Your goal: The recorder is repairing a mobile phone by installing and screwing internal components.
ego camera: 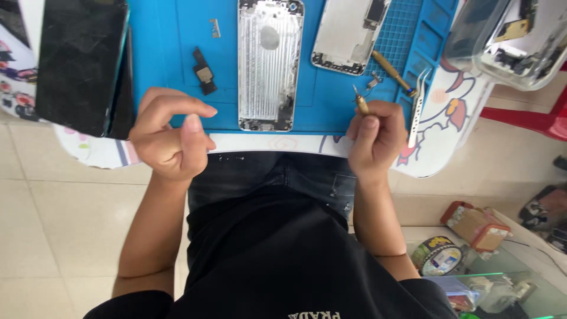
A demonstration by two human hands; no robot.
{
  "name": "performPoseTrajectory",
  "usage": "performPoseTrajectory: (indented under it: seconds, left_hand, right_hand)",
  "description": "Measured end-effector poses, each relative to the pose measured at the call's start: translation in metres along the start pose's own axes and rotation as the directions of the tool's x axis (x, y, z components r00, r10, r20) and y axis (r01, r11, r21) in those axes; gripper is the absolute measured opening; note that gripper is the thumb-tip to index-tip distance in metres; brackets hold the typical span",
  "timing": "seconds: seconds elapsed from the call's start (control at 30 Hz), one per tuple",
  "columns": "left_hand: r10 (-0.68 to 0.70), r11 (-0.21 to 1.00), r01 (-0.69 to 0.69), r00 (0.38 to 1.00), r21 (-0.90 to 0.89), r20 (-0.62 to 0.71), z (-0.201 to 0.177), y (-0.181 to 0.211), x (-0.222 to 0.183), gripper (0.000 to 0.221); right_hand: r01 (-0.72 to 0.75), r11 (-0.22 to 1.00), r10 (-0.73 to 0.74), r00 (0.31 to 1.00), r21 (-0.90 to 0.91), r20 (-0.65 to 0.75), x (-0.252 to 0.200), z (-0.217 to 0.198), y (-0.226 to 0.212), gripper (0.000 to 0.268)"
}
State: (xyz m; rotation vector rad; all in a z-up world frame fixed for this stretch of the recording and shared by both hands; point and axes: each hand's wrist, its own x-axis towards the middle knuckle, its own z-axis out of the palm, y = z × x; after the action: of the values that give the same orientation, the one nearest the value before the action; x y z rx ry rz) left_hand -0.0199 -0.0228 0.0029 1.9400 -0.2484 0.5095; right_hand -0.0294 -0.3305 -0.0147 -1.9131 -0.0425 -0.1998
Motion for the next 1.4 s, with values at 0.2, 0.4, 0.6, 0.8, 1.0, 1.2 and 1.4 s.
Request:
performPoseTrajectory:
  seconds: [0.2,0.4,0.6,0.8,1.0,1.2,1.4]
  left_hand:
    - [0.035,0.994,-0.046,0.992,-0.094,-0.12,-0.001,-0.005,0.002,0.05]
    - [0.104,0.992,-0.115,0.979,-0.054,-0.175,0.004,-0.01,0.0,0.066]
    - [0.074,0.987,-0.094,0.986,-0.133,-0.149,0.008,-0.018,-0.016,0.019]
    - [0.346,0.937,-0.342,0.937,0.073,-0.043,0.007,0.004,0.011,0.01]
    - [0.172,0.954,-0.189,0.981,0.233,0.088,0.016,0.019,0.032,0.032]
    - [-0.101,0.884,-0.013,0.97,0.466,0.219,-0.002,0.028,0.045,0.054]
    - [-0.177,0.901,0.051,0.95,0.431,0.259,-0.013,0.029,0.029,0.064]
  right_hand:
    - [-0.003,0.999,0.007,0.996,-0.043,0.091,0.004,-0.004,0.002,0.033]
    - [0.062,0.986,-0.048,0.995,0.156,-0.093,-0.014,-0.012,0.034,0.031]
    - [0.098,0.971,-0.069,0.988,0.216,-0.138,-0.006,-0.007,0.016,0.023]
    - [0.148,0.952,-0.101,0.978,0.267,-0.184,-0.004,-0.004,0.005,0.028]
    - [0.193,0.938,-0.117,0.958,0.288,-0.261,-0.015,-0.009,0.018,0.003]
    - [0.112,0.917,-0.022,0.973,0.383,-0.232,-0.01,-0.013,0.015,0.007]
    - [0.075,0.913,-0.014,0.988,0.4,-0.153,-0.007,-0.014,0.015,0.007]
